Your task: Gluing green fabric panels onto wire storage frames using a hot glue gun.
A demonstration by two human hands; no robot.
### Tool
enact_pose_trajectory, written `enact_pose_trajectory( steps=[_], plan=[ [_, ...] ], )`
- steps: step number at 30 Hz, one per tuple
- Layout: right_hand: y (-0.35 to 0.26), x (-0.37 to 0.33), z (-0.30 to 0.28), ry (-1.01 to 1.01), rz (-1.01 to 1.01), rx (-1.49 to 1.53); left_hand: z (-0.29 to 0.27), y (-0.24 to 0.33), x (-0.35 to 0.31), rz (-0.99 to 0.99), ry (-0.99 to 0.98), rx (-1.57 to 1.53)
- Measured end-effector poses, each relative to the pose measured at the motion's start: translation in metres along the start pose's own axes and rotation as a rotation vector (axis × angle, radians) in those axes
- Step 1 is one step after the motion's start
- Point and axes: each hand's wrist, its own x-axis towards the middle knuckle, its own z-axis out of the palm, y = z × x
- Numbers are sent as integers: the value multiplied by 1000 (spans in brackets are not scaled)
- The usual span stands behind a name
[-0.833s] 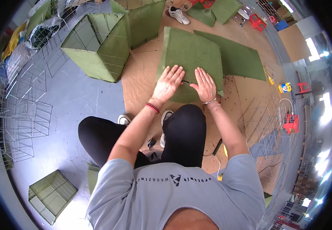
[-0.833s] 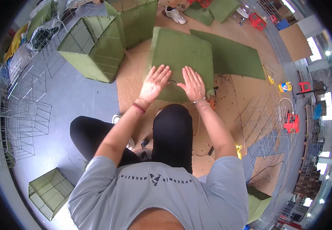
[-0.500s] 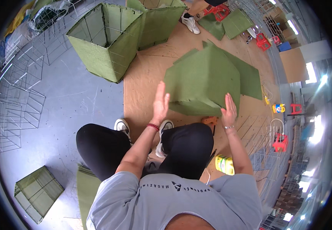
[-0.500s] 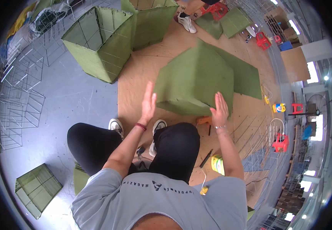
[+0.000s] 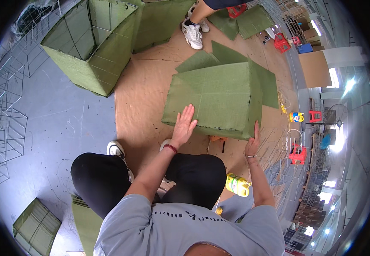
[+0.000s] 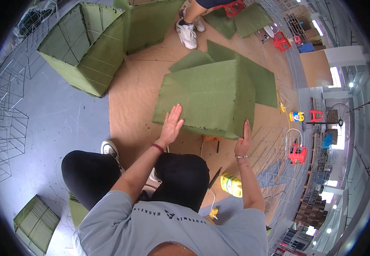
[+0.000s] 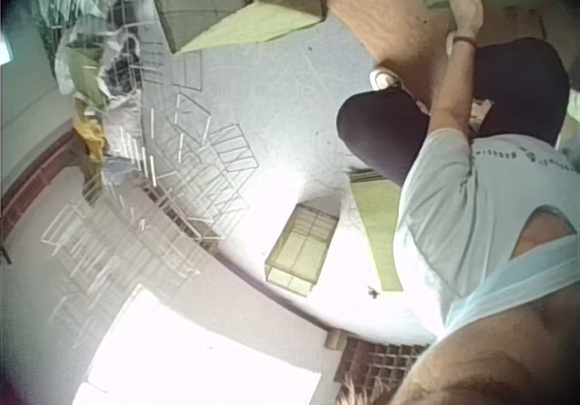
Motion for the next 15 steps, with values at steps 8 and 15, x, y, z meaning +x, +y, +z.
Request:
enact_pose_trajectory(
  steps=[8,15],
  plan=[
    [4,-3,-1,24,6,-30,4,-75,-7,-283,8,13],
    [-45,29,56,28,-79,146,-34,-293,-113,-413,-272,436]
  ],
)
